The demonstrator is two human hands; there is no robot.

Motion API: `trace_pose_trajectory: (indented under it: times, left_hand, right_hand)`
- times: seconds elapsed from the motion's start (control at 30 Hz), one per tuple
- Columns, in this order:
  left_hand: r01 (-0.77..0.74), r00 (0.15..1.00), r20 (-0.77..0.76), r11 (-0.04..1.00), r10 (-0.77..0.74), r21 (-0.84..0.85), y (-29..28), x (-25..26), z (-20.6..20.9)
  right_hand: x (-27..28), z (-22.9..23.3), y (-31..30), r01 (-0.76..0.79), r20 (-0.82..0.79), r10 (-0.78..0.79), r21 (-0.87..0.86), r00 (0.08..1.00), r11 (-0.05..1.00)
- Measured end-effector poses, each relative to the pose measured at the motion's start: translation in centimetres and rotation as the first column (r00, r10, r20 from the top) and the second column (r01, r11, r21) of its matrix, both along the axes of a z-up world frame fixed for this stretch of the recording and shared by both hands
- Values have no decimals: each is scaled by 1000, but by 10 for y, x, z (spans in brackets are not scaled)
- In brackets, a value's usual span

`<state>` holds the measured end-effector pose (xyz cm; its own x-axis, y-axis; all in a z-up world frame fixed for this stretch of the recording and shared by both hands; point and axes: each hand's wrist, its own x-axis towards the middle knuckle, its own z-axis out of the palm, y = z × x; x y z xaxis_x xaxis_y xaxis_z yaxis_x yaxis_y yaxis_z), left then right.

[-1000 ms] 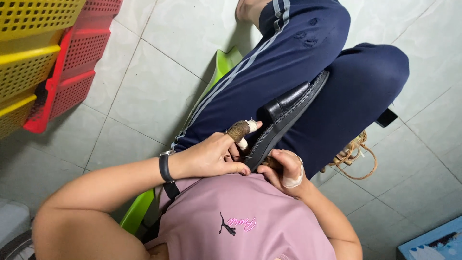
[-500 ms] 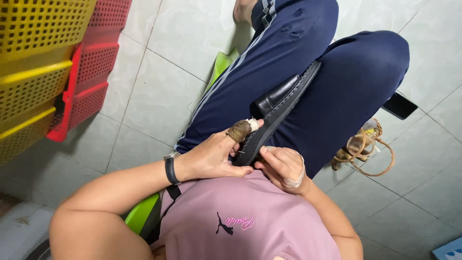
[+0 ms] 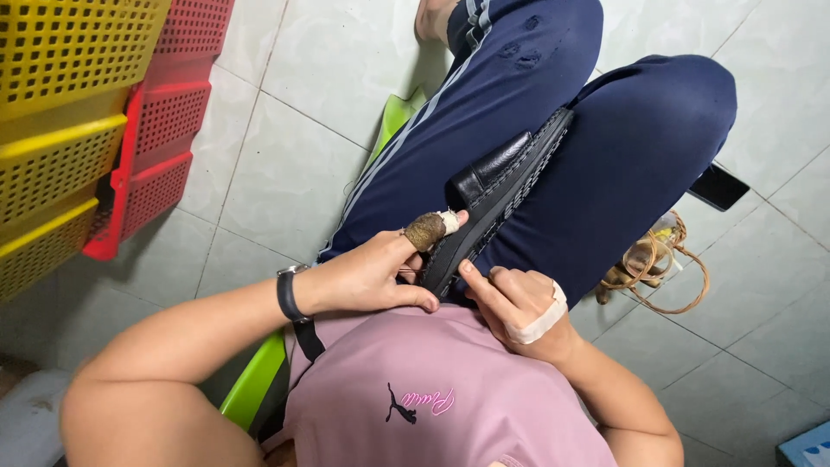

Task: Hand-stitching the sole of a black shoe using a needle and thread while sitting in a workspace.

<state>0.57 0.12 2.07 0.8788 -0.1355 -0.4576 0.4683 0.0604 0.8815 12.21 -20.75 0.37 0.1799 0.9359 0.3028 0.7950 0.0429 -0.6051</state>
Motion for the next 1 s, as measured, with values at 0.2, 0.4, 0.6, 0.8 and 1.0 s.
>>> trace_pose_trajectory:
  times: [0.2,0.4,0.6,0.8,1.0]
  left_hand:
    - [-134,990,-65,983,126,-123,4,7,-4]
    - [-141,990,-48,983,136,-121,11,14,3]
    - [-170,985,15,983,172,-68,5,10,-4]
    - [-184,978,90,982,186,-37,-8,-8,-9]
    - [-311,938,187,947,292,81,21,-42,-3]
  right_hand:
    - [-8,-21,-4,17,-50,-13,74,999,997]
    - [-10,-33,-1,5,-146,17,147,989,989]
    - [-15,-37,0,-36,-133,57,157,989,987]
    - [-13,-24,2,2,-191,29,159,981,987]
    - [-17,-38,-10,53,-143,-18,244,990,968]
